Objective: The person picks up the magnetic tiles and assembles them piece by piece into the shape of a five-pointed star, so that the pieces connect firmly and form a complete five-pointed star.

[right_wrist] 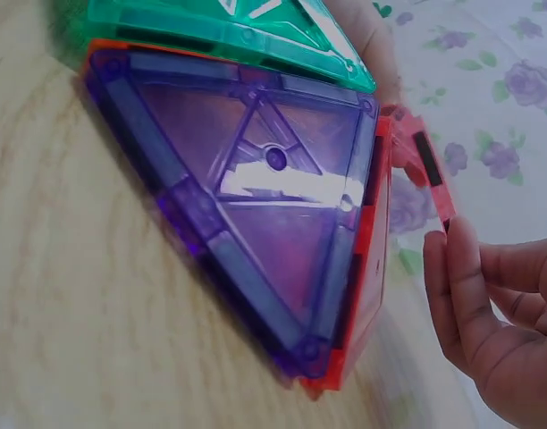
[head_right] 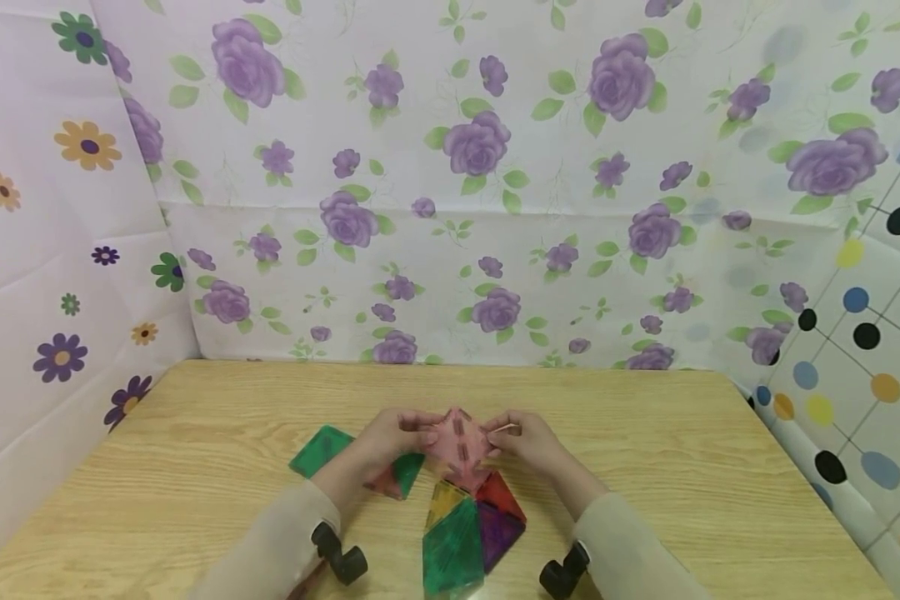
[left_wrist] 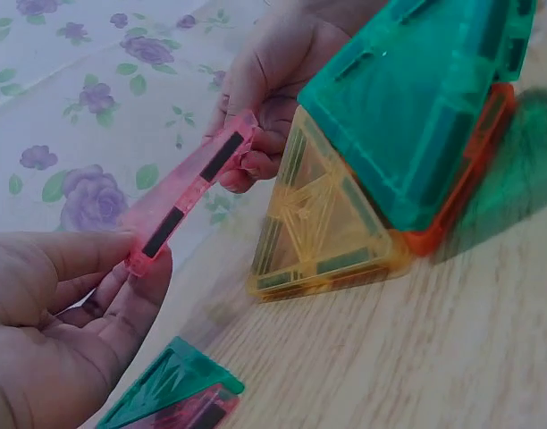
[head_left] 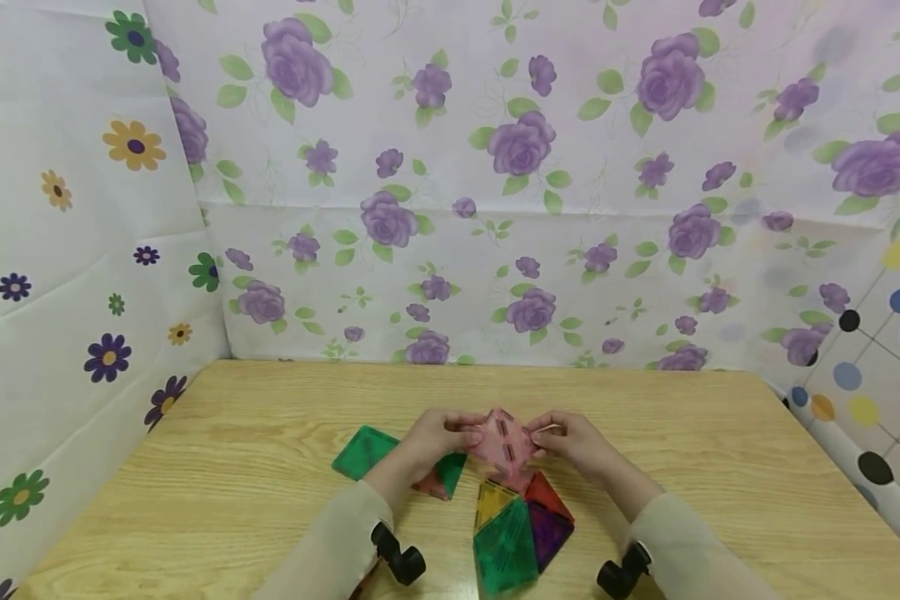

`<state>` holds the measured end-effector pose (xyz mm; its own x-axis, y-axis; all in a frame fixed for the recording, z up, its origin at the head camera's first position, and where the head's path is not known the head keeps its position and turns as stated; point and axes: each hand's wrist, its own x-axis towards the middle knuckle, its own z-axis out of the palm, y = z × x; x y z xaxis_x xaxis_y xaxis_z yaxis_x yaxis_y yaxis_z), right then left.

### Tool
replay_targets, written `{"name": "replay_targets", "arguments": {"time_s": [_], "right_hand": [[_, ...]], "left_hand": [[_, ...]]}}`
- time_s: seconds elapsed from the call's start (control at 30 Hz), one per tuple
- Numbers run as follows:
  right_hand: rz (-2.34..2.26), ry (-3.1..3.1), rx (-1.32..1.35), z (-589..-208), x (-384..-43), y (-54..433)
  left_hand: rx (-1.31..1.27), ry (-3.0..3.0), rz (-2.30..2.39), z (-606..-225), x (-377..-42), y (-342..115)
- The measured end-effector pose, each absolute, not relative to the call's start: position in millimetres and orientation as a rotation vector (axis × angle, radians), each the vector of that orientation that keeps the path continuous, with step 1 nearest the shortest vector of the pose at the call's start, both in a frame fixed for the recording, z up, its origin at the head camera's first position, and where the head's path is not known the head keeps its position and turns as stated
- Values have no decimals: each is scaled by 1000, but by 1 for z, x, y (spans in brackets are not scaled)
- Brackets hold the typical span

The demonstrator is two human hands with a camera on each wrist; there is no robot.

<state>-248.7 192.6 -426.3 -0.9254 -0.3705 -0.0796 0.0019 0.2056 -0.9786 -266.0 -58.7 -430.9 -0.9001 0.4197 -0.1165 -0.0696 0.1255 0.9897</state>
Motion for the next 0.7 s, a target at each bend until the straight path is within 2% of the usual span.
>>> {"name": "replay_targets", "arguments": {"time_s": [0.17,0.37,0.7], "right_hand": [[-1809,2104,-346,-430,-245,193],[-1731,2239,-345,-434,-242,190],[-1611,2416,-377,-433,-238,182]], "left_hand": [[350,1926,1875,-437,-264,-56],[435,1951,1833,-443,-264,-53],[430,2046,1767,-443,-263,-47]]}}
